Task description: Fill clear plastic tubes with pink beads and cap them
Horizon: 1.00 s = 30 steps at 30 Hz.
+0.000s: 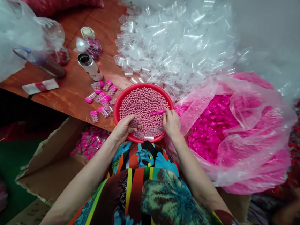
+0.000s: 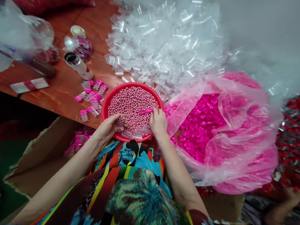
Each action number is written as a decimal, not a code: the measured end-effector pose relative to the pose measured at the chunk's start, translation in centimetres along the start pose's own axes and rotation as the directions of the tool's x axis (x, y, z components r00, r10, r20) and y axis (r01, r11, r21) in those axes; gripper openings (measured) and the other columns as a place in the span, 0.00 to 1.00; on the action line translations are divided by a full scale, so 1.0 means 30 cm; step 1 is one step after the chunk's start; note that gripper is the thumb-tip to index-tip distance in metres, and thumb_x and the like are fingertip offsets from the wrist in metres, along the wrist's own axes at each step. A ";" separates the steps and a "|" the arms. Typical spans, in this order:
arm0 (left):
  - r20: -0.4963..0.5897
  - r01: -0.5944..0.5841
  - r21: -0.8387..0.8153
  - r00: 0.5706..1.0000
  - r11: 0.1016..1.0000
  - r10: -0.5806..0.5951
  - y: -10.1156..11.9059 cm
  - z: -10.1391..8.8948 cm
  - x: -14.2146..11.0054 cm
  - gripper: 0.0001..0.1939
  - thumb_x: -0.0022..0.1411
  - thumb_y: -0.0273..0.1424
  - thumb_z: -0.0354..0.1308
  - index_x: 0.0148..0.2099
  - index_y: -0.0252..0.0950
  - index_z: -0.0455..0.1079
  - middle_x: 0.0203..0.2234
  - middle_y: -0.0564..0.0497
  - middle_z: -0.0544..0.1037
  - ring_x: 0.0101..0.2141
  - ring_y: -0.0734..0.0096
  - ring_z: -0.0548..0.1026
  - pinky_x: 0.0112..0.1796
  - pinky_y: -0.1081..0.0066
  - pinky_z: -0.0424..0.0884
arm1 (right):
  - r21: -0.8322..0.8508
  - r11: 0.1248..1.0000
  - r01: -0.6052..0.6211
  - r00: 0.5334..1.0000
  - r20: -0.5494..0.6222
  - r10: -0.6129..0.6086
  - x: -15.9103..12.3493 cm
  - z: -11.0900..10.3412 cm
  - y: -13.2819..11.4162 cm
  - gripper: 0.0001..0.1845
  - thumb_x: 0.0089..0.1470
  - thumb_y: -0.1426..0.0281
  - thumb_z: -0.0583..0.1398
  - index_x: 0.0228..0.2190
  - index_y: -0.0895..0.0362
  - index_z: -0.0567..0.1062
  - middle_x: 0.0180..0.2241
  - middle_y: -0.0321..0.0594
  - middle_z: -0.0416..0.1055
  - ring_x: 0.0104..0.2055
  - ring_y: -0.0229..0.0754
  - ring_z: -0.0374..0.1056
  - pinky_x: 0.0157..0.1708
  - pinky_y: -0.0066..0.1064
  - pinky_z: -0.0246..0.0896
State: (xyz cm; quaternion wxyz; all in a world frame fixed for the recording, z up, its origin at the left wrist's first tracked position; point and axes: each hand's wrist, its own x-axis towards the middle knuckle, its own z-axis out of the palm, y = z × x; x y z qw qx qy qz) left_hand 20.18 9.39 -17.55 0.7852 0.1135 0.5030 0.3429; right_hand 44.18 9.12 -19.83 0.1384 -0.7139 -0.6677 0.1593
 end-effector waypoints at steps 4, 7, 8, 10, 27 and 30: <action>0.049 0.025 -0.042 0.999 0.999 -0.023 0.001 0.016 -0.003 0.11 0.63 0.34 0.60 0.41 0.31 0.74 0.27 0.47 0.78 0.24 0.71 0.76 0.21 0.78 0.68 | -0.166 0.954 0.248 0.954 0.214 -0.211 0.052 0.010 -0.070 0.20 0.66 0.65 0.56 0.56 0.58 0.74 0.52 0.56 0.70 0.54 0.59 0.61 0.53 0.49 0.59; 0.103 0.043 -0.072 0.994 0.997 -0.035 0.002 0.024 -0.003 0.15 0.68 0.39 0.57 0.44 0.30 0.74 0.26 0.46 0.78 0.21 0.72 0.74 0.17 0.78 0.64 | -0.182 0.948 0.262 0.936 0.286 -0.204 0.075 0.034 -0.094 0.17 0.66 0.67 0.54 0.51 0.59 0.77 0.50 0.57 0.70 0.54 0.60 0.60 0.54 0.51 0.56; 0.116 0.044 -0.082 0.993 0.996 -0.034 0.003 0.025 -0.004 0.18 0.69 0.41 0.56 0.45 0.29 0.74 0.27 0.45 0.78 0.21 0.71 0.74 0.17 0.77 0.63 | -0.139 0.961 0.238 0.944 0.267 -0.194 0.076 0.041 -0.095 0.17 0.67 0.67 0.53 0.49 0.60 0.77 0.50 0.57 0.71 0.54 0.59 0.60 0.55 0.51 0.55; 0.142 0.048 -0.103 0.989 0.993 -0.034 0.008 0.021 -0.008 0.21 0.70 0.43 0.54 0.48 0.28 0.73 0.29 0.43 0.79 0.23 0.70 0.76 0.17 0.77 0.64 | 0.061 0.985 0.159 0.968 0.187 -0.168 0.069 0.053 -0.095 0.17 0.67 0.66 0.53 0.48 0.60 0.77 0.49 0.55 0.72 0.54 0.56 0.62 0.57 0.49 0.56; 0.218 0.010 -0.083 0.976 0.996 0.008 0.010 0.020 -0.027 0.12 0.65 0.31 0.55 0.47 0.30 0.71 0.34 0.42 0.80 0.28 0.65 0.78 0.21 0.74 0.69 | 0.785 0.449 -0.427 0.891 0.450 0.059 -0.003 -0.001 -0.191 0.26 0.48 0.51 0.69 0.42 0.56 0.81 0.34 0.35 0.76 0.31 0.35 0.65 0.31 0.27 0.60; 0.185 0.024 -0.062 0.983 0.998 -0.012 0.008 0.016 -0.030 0.11 0.64 0.30 0.57 0.47 0.31 0.72 0.33 0.43 0.80 0.27 0.67 0.78 0.21 0.75 0.69 | 0.819 0.382 -0.428 0.901 0.420 0.108 -0.005 -0.015 -0.195 0.28 0.47 0.51 0.69 0.45 0.55 0.79 0.31 0.33 0.74 0.27 0.34 0.62 0.27 0.26 0.57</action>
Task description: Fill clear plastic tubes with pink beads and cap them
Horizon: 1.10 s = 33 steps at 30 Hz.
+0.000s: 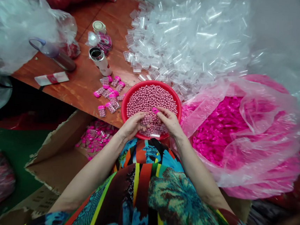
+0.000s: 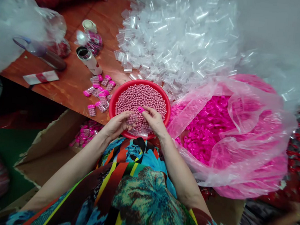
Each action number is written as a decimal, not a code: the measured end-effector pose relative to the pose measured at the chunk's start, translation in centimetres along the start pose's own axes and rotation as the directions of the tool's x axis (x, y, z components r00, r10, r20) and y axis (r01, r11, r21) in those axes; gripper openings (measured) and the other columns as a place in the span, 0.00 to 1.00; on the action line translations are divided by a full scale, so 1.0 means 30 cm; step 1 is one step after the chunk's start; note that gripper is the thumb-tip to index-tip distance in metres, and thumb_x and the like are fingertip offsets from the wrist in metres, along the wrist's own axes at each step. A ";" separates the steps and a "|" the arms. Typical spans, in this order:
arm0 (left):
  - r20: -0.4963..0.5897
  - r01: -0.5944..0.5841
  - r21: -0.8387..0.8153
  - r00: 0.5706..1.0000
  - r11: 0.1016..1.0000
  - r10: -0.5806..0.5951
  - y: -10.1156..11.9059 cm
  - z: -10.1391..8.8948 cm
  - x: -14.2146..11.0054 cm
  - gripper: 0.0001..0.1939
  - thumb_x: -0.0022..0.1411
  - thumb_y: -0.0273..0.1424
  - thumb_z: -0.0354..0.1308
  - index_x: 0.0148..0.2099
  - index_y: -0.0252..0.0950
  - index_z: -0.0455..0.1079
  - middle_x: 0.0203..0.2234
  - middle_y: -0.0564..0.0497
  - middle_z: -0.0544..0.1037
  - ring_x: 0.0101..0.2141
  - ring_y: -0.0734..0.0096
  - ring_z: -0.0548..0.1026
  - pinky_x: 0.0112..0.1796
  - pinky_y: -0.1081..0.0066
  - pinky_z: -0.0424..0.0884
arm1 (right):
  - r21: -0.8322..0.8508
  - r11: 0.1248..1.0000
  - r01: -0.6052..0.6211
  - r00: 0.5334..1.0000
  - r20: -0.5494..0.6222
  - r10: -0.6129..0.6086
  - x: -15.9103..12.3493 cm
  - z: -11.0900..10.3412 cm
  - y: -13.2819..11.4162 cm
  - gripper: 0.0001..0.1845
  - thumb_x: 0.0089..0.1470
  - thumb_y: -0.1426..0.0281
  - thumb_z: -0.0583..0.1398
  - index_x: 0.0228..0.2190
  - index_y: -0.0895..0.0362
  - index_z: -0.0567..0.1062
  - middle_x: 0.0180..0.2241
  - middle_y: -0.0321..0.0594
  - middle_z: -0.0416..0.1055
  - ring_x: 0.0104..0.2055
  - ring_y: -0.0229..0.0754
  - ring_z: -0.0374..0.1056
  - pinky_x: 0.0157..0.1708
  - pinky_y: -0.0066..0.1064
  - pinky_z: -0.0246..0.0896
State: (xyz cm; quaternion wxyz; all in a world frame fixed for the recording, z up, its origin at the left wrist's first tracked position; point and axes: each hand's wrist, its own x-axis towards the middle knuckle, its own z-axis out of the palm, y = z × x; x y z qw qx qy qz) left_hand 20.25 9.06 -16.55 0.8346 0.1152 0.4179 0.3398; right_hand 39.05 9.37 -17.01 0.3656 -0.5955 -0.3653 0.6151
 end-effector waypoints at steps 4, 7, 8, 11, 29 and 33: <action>-0.020 0.002 0.040 1.000 0.999 -0.002 -0.005 -0.003 0.001 0.12 0.63 0.31 0.61 0.47 0.31 0.74 0.33 0.44 0.80 0.25 0.71 0.77 0.20 0.77 0.67 | 0.037 0.996 -0.087 0.987 0.142 0.081 -0.025 0.003 -0.020 0.27 0.50 0.51 0.68 0.46 0.54 0.77 0.25 0.29 0.69 0.20 0.31 0.55 0.20 0.25 0.49; -0.031 -0.008 0.085 0.999 0.996 0.011 -0.008 -0.007 0.003 0.11 0.61 0.32 0.64 0.44 0.31 0.77 0.32 0.46 0.80 0.24 0.74 0.75 0.20 0.79 0.65 | -0.039 0.998 -0.055 0.976 0.207 0.061 -0.033 -0.003 -0.026 0.24 0.51 0.52 0.68 0.43 0.55 0.79 0.28 0.32 0.73 0.28 0.34 0.66 0.28 0.26 0.61; -0.042 -0.010 0.095 0.999 0.995 0.015 -0.009 -0.010 0.003 0.11 0.61 0.32 0.65 0.43 0.31 0.77 0.31 0.47 0.80 0.25 0.74 0.75 0.21 0.79 0.66 | -0.065 0.997 -0.034 0.973 0.226 0.048 -0.032 -0.006 -0.027 0.23 0.51 0.53 0.68 0.42 0.55 0.80 0.31 0.34 0.76 0.32 0.36 0.69 0.33 0.27 0.65; -0.086 -0.012 0.115 0.996 0.993 0.022 -0.014 -0.020 0.004 0.10 0.59 0.31 0.66 0.41 0.31 0.78 0.30 0.49 0.79 0.26 0.74 0.75 0.26 0.77 0.70 | -0.152 0.988 0.032 0.956 0.292 0.014 -0.025 -0.016 -0.025 0.20 0.54 0.54 0.67 0.41 0.55 0.81 0.41 0.38 0.79 0.44 0.41 0.73 0.48 0.33 0.67; 0.003 0.002 0.081 1.000 0.997 -0.003 -0.036 -0.040 0.015 0.09 0.57 0.27 0.60 0.39 0.29 0.79 0.28 0.47 0.78 0.24 0.70 0.75 0.20 0.76 0.64 | -0.264 0.957 0.122 0.985 0.150 -0.084 -0.023 0.024 0.034 0.21 0.57 0.52 0.64 0.43 0.54 0.79 0.43 0.41 0.79 0.45 0.43 0.74 0.49 0.36 0.69; -0.005 0.004 0.040 1.000 0.999 -0.003 -0.032 -0.044 0.015 0.10 0.57 0.25 0.59 0.40 0.28 0.78 0.29 0.45 0.79 0.25 0.69 0.75 0.21 0.76 0.65 | -0.442 0.850 0.285 0.958 0.132 -0.253 -0.017 0.017 0.034 0.20 0.61 0.52 0.61 0.42 0.54 0.81 0.42 0.44 0.78 0.47 0.47 0.72 0.52 0.40 0.66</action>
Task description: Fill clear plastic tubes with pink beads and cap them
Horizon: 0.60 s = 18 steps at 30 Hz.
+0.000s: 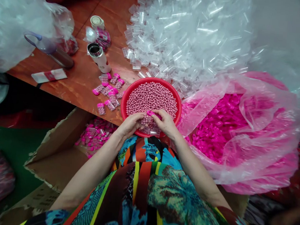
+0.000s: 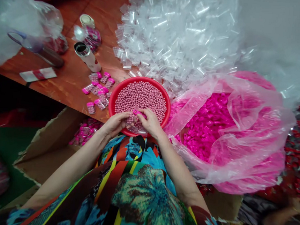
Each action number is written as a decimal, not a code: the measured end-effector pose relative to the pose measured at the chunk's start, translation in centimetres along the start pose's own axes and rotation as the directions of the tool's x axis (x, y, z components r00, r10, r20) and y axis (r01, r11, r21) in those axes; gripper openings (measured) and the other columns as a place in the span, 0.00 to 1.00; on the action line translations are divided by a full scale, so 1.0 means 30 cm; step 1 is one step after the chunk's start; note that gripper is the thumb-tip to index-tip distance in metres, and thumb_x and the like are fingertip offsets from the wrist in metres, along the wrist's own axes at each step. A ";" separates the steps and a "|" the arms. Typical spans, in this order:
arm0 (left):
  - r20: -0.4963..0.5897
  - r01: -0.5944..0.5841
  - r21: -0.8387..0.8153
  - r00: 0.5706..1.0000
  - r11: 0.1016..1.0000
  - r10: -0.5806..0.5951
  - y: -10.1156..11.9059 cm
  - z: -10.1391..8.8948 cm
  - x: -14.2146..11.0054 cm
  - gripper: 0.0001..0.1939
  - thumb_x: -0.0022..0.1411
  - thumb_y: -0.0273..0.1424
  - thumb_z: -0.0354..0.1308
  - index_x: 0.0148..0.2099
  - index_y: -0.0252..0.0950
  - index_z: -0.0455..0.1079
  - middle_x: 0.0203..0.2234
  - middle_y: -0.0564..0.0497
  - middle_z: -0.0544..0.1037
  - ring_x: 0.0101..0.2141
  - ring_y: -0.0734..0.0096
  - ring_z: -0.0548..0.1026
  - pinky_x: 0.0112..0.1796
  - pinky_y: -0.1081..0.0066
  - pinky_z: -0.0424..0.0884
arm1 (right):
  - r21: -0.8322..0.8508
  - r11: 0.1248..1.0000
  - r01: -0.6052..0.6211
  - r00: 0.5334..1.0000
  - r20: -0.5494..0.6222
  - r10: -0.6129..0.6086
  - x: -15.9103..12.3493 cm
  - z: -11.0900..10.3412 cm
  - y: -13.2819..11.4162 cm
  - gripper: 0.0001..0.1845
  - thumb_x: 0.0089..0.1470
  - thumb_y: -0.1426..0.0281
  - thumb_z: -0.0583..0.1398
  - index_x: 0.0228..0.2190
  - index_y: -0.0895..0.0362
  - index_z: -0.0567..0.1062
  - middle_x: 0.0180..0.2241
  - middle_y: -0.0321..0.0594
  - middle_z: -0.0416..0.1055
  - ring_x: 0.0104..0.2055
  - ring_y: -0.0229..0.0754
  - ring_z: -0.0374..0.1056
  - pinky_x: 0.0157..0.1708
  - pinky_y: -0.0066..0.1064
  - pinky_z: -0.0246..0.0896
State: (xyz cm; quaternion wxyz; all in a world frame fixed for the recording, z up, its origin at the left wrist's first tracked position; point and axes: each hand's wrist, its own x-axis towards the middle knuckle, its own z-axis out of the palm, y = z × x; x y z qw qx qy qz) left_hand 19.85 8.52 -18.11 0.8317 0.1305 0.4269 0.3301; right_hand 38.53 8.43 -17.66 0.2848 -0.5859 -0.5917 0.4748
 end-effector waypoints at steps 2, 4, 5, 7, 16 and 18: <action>0.002 0.007 -0.028 1.000 1.000 -0.006 -0.001 -0.001 0.002 0.12 0.57 0.25 0.58 0.43 0.29 0.77 0.30 0.44 0.80 0.26 0.69 0.76 0.21 0.76 0.67 | -0.084 0.994 0.068 0.996 -0.046 -0.072 0.002 0.001 -0.002 0.20 0.63 0.53 0.60 0.43 0.54 0.81 0.42 0.45 0.78 0.47 0.47 0.71 0.53 0.40 0.64; 0.028 0.003 -0.032 1.000 0.999 -0.002 -0.003 -0.001 0.003 0.12 0.56 0.25 0.58 0.43 0.29 0.77 0.31 0.44 0.80 0.26 0.70 0.75 0.23 0.76 0.68 | -0.084 0.992 0.093 0.995 -0.031 -0.096 0.001 0.004 -0.007 0.20 0.65 0.54 0.58 0.45 0.54 0.81 0.43 0.45 0.78 0.47 0.46 0.71 0.52 0.39 0.65; 0.039 0.002 -0.026 0.999 1.000 -0.001 -0.004 0.000 0.003 0.11 0.56 0.25 0.59 0.42 0.29 0.76 0.30 0.45 0.79 0.26 0.71 0.75 0.23 0.76 0.68 | -0.070 0.992 0.101 0.995 -0.006 -0.102 0.000 0.005 -0.010 0.20 0.65 0.54 0.57 0.46 0.54 0.81 0.44 0.45 0.78 0.48 0.46 0.72 0.52 0.39 0.65; 0.040 0.007 -0.008 0.999 1.000 -0.007 -0.007 0.002 0.000 0.08 0.56 0.26 0.61 0.40 0.30 0.76 0.29 0.46 0.78 0.27 0.71 0.76 0.23 0.77 0.68 | -0.048 0.992 0.120 0.992 0.040 -0.118 -0.002 0.004 -0.013 0.19 0.66 0.55 0.57 0.47 0.53 0.81 0.45 0.44 0.78 0.49 0.46 0.72 0.53 0.39 0.65; -0.025 0.077 0.068 0.997 0.995 -0.076 -0.017 -0.019 -0.023 0.15 0.52 0.29 0.69 0.42 0.30 0.76 0.27 0.51 0.77 0.22 0.76 0.74 0.21 0.80 0.63 | -0.015 0.999 0.040 0.945 0.325 -0.033 -0.002 -0.056 0.001 0.16 0.65 0.61 0.60 0.47 0.56 0.81 0.44 0.42 0.79 0.46 0.43 0.74 0.49 0.35 0.66; -0.063 0.062 0.089 0.996 0.994 -0.057 -0.021 -0.024 -0.024 0.17 0.51 0.31 0.71 0.43 0.31 0.77 0.27 0.52 0.78 0.22 0.77 0.74 0.23 0.80 0.65 | -0.092 0.990 0.102 0.943 0.327 -0.067 -0.002 -0.051 0.008 0.16 0.66 0.62 0.59 0.48 0.56 0.81 0.42 0.43 0.78 0.45 0.43 0.73 0.48 0.35 0.66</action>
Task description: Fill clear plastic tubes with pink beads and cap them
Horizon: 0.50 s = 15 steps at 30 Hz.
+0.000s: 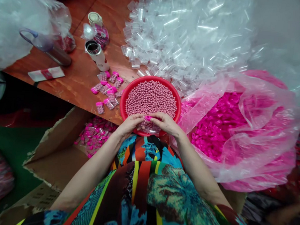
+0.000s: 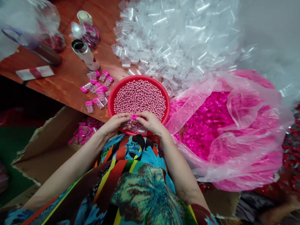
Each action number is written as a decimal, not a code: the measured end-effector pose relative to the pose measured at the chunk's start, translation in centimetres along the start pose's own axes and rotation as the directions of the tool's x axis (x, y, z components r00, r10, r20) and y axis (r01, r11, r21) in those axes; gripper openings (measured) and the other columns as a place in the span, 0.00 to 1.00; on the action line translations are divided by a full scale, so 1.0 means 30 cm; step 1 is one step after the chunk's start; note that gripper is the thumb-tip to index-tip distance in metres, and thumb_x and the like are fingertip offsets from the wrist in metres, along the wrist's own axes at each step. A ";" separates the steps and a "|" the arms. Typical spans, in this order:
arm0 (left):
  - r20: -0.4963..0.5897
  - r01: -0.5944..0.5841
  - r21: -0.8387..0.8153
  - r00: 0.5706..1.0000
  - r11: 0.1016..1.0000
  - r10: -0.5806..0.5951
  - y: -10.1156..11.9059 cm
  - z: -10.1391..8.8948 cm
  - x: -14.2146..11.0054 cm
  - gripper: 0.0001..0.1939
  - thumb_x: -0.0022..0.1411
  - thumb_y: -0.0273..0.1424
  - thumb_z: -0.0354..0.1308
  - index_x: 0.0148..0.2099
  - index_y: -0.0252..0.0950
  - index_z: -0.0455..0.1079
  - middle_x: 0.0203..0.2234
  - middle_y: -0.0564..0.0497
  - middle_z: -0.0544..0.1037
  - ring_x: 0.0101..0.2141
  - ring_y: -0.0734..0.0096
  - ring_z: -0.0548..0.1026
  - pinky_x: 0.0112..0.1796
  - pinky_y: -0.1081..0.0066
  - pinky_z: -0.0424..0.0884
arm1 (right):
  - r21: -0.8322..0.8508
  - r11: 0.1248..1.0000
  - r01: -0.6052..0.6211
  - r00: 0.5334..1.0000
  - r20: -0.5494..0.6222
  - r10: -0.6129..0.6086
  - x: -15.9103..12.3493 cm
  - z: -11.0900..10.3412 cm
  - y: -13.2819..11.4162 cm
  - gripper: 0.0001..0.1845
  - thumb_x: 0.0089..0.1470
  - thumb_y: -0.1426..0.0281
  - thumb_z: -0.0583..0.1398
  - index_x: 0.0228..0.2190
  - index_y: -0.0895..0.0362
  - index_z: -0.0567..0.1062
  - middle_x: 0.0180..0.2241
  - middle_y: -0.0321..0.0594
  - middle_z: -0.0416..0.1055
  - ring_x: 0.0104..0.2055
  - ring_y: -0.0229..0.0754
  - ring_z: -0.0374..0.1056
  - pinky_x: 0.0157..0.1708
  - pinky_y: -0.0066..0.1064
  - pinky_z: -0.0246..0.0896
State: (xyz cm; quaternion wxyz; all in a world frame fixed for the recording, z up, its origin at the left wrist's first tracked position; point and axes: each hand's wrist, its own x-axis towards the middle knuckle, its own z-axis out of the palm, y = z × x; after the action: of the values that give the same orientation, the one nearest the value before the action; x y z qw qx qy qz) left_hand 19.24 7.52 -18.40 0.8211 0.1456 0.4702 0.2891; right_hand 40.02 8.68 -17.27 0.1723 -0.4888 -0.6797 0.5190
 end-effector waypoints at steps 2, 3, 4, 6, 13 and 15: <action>-0.015 -0.030 0.018 0.999 0.999 0.030 -0.001 -0.003 0.002 0.18 0.50 0.32 0.72 0.44 0.31 0.77 0.27 0.53 0.78 0.22 0.78 0.74 0.25 0.80 0.67 | -0.180 0.982 0.047 0.998 -0.043 -0.055 0.001 0.015 0.007 0.15 0.67 0.64 0.58 0.49 0.56 0.80 0.40 0.44 0.76 0.43 0.44 0.71 0.46 0.35 0.67; -0.016 -0.042 0.022 0.999 0.999 0.042 0.000 -0.005 0.003 0.19 0.50 0.32 0.73 0.44 0.31 0.78 0.26 0.53 0.78 0.22 0.79 0.74 0.24 0.80 0.67 | -0.271 0.961 0.060 0.995 -0.064 -0.080 0.002 0.023 0.009 0.16 0.67 0.64 0.57 0.50 0.55 0.79 0.40 0.45 0.75 0.43 0.45 0.71 0.45 0.36 0.67; -0.016 -0.047 0.021 0.999 0.999 0.048 0.002 -0.006 0.005 0.19 0.50 0.32 0.73 0.44 0.31 0.78 0.26 0.53 0.78 0.22 0.79 0.74 0.24 0.80 0.67 | -0.347 0.936 0.059 0.992 -0.087 -0.094 0.002 0.031 0.012 0.16 0.67 0.65 0.57 0.51 0.55 0.79 0.40 0.46 0.74 0.43 0.46 0.70 0.45 0.36 0.67; -0.019 -0.042 -0.005 0.999 0.999 0.042 0.007 -0.009 0.008 0.19 0.51 0.31 0.72 0.45 0.32 0.78 0.29 0.51 0.80 0.23 0.78 0.75 0.24 0.80 0.67 | -0.433 0.901 0.013 0.984 -0.155 -0.088 0.002 0.043 0.013 0.17 0.68 0.66 0.55 0.52 0.57 0.78 0.42 0.49 0.73 0.44 0.48 0.71 0.45 0.38 0.68; 0.084 -0.002 -0.171 0.996 0.985 0.016 0.007 -0.002 0.023 0.22 0.55 0.23 0.67 0.53 0.32 0.76 0.39 0.46 0.81 0.34 0.68 0.81 0.30 0.76 0.75 | -0.056 0.998 -0.014 0.943 -0.332 -0.005 0.009 0.044 -0.018 0.17 0.66 0.64 0.57 0.53 0.54 0.77 0.52 0.45 0.77 0.53 0.46 0.72 0.57 0.40 0.67; 0.122 -0.005 -0.187 0.992 0.982 0.028 0.003 0.010 0.027 0.22 0.55 0.22 0.66 0.53 0.31 0.76 0.39 0.45 0.80 0.35 0.68 0.81 0.31 0.76 0.75 | 0.014 1.000 -0.006 0.949 -0.316 0.010 0.013 0.040 -0.026 0.16 0.66 0.64 0.57 0.51 0.54 0.78 0.51 0.43 0.78 0.53 0.45 0.73 0.56 0.40 0.67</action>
State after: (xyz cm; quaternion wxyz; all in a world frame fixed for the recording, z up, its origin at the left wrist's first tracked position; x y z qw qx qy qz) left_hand 19.80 8.10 -18.75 0.8564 0.0899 0.3878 0.3288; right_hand 38.59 8.38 -17.18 0.2797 -0.5671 -0.6381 0.4392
